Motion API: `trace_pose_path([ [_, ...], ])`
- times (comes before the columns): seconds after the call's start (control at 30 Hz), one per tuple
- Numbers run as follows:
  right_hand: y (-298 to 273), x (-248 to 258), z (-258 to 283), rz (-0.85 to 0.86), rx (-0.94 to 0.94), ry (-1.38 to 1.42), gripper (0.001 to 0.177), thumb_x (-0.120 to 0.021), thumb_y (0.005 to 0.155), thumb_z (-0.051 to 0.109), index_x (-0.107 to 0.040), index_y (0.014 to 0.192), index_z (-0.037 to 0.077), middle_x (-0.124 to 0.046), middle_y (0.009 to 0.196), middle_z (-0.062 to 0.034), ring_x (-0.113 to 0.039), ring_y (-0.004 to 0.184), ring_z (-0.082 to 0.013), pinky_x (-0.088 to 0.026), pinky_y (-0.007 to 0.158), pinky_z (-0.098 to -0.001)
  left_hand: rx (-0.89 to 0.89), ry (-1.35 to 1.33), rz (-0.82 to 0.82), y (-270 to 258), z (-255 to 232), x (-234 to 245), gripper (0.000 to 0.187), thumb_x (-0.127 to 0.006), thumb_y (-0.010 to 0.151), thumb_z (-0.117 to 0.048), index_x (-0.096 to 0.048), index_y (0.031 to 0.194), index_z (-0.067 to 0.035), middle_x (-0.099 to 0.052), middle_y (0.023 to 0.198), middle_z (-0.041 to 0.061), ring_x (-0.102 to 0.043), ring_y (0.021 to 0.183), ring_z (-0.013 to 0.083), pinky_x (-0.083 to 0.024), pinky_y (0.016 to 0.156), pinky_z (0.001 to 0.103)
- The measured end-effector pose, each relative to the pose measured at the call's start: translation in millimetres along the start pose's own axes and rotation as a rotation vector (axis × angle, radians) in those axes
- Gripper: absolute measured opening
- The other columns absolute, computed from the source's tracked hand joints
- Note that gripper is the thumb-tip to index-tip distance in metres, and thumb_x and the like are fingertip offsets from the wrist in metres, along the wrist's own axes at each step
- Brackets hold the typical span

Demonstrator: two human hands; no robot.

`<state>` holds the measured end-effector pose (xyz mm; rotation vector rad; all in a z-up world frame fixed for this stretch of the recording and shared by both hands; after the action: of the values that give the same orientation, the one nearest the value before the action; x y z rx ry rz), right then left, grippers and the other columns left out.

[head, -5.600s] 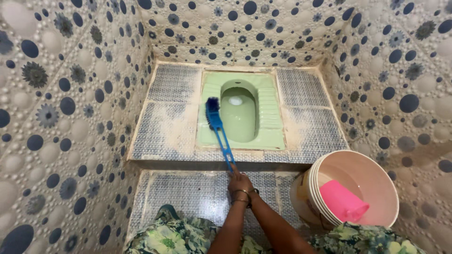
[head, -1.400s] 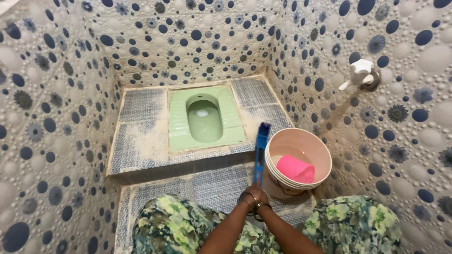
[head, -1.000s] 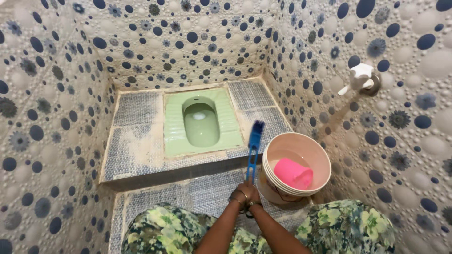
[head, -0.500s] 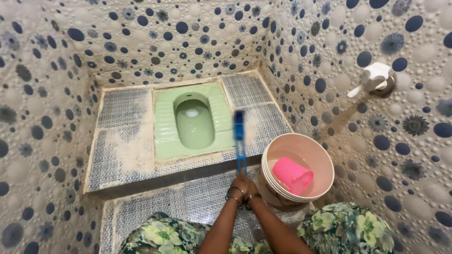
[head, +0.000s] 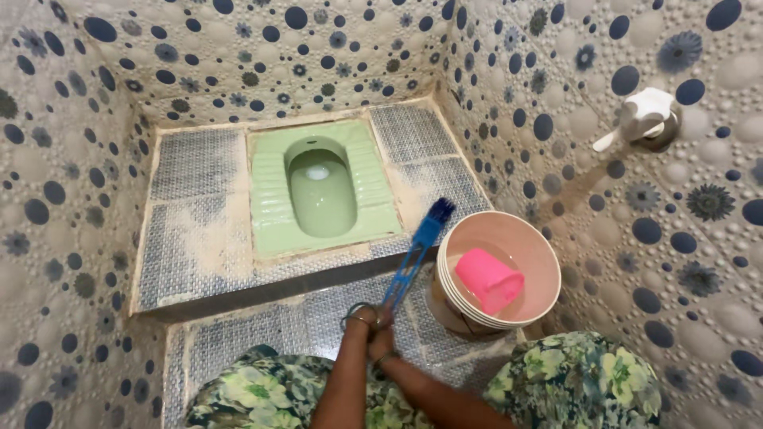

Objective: The person scrubs a green squat toilet with a blue long-handled brush, repeatedly cleaning the bowl and surrounding tiled area. A pink bucket with a pink scoop is placed nearby.

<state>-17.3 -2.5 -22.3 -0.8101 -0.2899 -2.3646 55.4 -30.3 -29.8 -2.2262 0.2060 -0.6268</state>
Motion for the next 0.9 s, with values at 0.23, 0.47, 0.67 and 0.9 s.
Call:
trace_pose_path([
  [0.23, -19.0, -15.7, 14.6, 0.055, -0.086, 0.372, 0.063, -0.055, 0.101, 0.035, -0.03, 0.154, 0.013, -0.056, 0.138, -0.0057, -0.055, 0.129, -0.02, -0.045, 0.109, -0.0349, 0.093, 0.026, 0.068, -37.1, 7.9, -20.4, 0.061, -0.03, 0.1, -0.039, -0.044, 0.149, -0.005, -0.061, 0.133, 0.031, -0.065, 0.114, 0.0427, -0.051, 0.095, 0.049],
  [0.47, -79.6, -20.3, 29.0, 0.368, 0.007, 0.471, 0.063, -0.056, 0.102, 0.038, -0.029, 0.154, 0.015, -0.058, 0.135, -0.002, -0.056, 0.128, -0.0172, -0.046, 0.108, -0.0339, 0.16, -0.143, 0.001, -102.4, 40.9, -50.5, 0.061, -0.032, 0.099, -0.038, -0.04, 0.15, -0.005, -0.06, 0.135, 0.031, -0.064, 0.117, 0.0427, -0.051, 0.098, 0.049],
  [0.67, -84.6, 9.3, 24.9, 0.353, -0.095, -0.141, 0.076, -0.056, 0.098, 0.046, -0.023, 0.158, 0.013, -0.063, 0.125, -0.0172, -0.065, 0.11, -0.0325, -0.054, 0.093, -0.0393, 0.146, -0.169, -0.039, -103.9, 28.7, -59.2, 0.062, -0.034, 0.099, -0.037, -0.038, 0.152, -0.005, -0.058, 0.137, 0.031, -0.063, 0.119, 0.0428, -0.051, 0.099, 0.049],
  [0.9, -95.6, 23.6, 24.6, 0.172, 0.002, -0.116, 0.082, -0.065, 0.09, 0.05, -0.027, 0.153, 0.013, -0.062, 0.128, -0.0178, -0.064, 0.11, -0.0346, -0.053, 0.093, -0.0412, 0.015, -0.195, -0.06, -105.8, 6.0, -78.2, 0.063, -0.036, 0.098, -0.036, -0.034, 0.153, -0.006, -0.057, 0.139, 0.03, -0.062, 0.122, 0.0428, -0.051, 0.102, 0.049],
])
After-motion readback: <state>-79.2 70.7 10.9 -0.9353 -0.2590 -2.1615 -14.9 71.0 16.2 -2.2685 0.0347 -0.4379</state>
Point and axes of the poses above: each hand's wrist, its own y-axis towards the middle knuckle, its own x-axis out of the back of the hand, z = x × y, the point moved 3 cm from there along y, towards the middle knuckle
